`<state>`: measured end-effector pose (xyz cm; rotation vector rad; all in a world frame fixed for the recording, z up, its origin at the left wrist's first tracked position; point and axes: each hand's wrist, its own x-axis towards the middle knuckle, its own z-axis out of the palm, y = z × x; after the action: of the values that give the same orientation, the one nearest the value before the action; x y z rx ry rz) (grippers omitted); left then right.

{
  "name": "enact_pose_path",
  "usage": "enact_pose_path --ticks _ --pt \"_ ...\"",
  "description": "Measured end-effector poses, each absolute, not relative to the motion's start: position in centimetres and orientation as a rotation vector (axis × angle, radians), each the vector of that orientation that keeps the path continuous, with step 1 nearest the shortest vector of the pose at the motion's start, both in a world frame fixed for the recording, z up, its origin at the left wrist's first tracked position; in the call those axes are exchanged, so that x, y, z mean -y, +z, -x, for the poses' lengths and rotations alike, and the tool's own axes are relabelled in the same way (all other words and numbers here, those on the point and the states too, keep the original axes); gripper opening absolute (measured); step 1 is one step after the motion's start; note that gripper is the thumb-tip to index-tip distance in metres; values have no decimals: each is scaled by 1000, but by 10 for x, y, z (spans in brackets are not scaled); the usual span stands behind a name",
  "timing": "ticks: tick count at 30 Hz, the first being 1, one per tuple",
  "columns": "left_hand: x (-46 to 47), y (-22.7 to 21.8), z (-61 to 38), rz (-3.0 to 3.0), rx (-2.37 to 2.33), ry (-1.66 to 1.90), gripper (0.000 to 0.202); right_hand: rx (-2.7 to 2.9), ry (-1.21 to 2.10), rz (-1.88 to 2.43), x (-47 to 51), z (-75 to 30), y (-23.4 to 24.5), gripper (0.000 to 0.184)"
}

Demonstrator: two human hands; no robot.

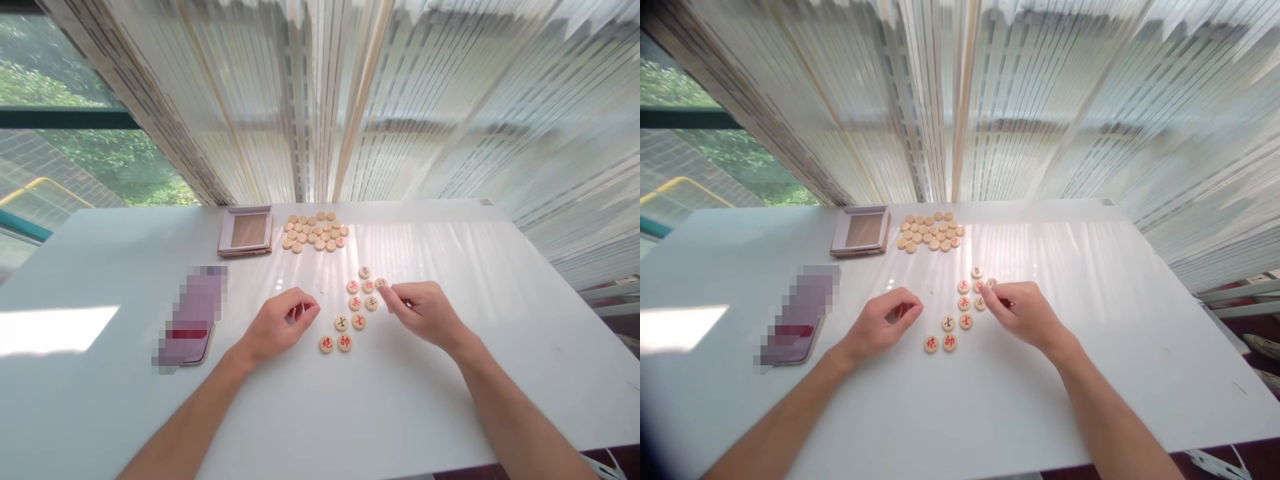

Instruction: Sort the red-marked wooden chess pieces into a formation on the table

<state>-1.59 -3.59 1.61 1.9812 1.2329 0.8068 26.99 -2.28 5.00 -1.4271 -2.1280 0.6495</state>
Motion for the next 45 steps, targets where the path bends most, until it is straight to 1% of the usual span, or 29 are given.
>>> enact_pose_path --ticks 2,4,8,12,18,25,28,31,34,45 --pt "32 14 17 -1954 -1303 896 19 1954 502 1459 14 -276 44 50" --pt "29 13 17 -1933 -1350 944 20 1792 445 1482 4 -281 35 42" --pt "27 12 15 -1924 -1374 962 20 1550 531 1495 -15 -289 15 32" --pt "27 13 14 -1886 -1385 990 21 1433 611 1489 -28 -293 1 36" --pt "16 15 15 -1847 -1411 988 23 1463 643 1475 -33 -296 -4 43" --pt "-29 35 -3 -1848 -1394 1024 26 1617 658 1455 -33 -295 -3 32" --pt "-36 39 -19 -1902 -1280 957 21 1717 656 1424 -29 -294 0 27" --pt "-30 33 -32 -1938 -1194 866 18 1796 645 1401 -26 -293 2 20" --pt "-22 24 -39 -1954 -1180 822 19 1842 625 1390 -25 -293 1 17" --pt "-17 12 -43 -2009 -1169 837 15 1925 558 1363 -26 -287 -2 18"
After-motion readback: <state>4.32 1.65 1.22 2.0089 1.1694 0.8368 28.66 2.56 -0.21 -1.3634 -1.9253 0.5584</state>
